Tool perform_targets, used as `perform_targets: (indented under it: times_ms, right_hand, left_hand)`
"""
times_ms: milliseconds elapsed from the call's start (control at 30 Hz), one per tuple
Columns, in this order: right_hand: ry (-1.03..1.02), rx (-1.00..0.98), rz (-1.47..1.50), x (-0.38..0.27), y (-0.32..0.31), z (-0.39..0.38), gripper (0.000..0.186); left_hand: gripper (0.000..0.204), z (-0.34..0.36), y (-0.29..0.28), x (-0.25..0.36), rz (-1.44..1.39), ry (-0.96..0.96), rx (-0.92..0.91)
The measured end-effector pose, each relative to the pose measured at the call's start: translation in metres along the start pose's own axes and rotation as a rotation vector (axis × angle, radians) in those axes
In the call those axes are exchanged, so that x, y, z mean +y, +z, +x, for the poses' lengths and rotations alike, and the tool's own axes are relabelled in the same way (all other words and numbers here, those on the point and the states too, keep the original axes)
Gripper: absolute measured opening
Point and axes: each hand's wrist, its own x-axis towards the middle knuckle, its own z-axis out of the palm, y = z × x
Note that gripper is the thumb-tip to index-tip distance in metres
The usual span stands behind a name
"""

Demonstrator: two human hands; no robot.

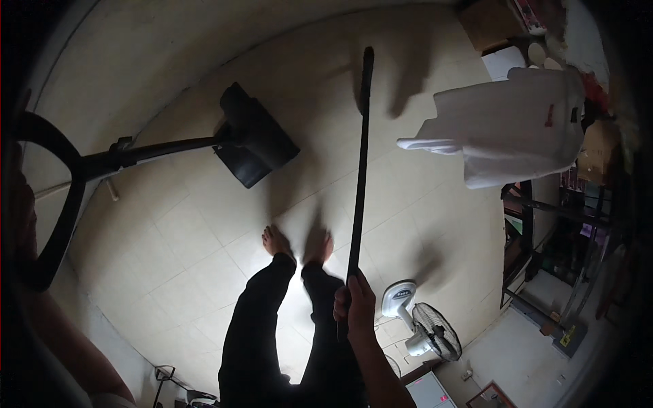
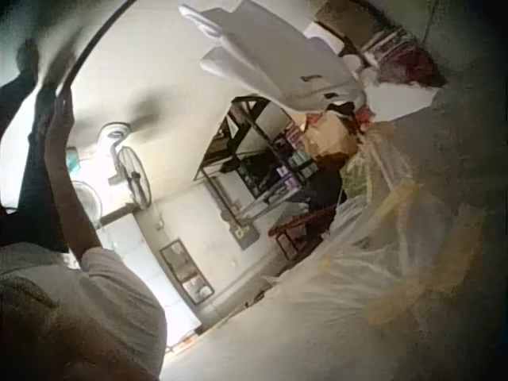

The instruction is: The person sweeps the floor using a broom and a dustpan, moving a chair and picking up a fan cover by hand.

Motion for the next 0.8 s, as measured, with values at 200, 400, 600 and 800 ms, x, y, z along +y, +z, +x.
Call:
perform_targets:
  times_ms: [200,400,600,800]
  right_hand:
    - [-0.091,0.088,0.011,-0.108,0.041,0.094,0.015]
    - [-0.437,0.142,0.084,-0.261,0.095,0.292,0.018]
    - [-0.655,0.37,0.024,-0.44,0.029,0.487,0.019]
    - [-0.357,0.484,-0.296,-0.599,-0.139,0.575,0.025]
  left_hand:
    - [0.042,0.012,-0.004,-0.041,0.253,-0.015,0.106]
    - [0.043,0.04,0.046,-0.093,0.421,-0.092,0.235]
    - [0.043,0.064,0.122,-0.129,0.528,-0.146,0.293]
    - [0.043,0.079,0.151,-0.134,0.561,-0.153,0.323]
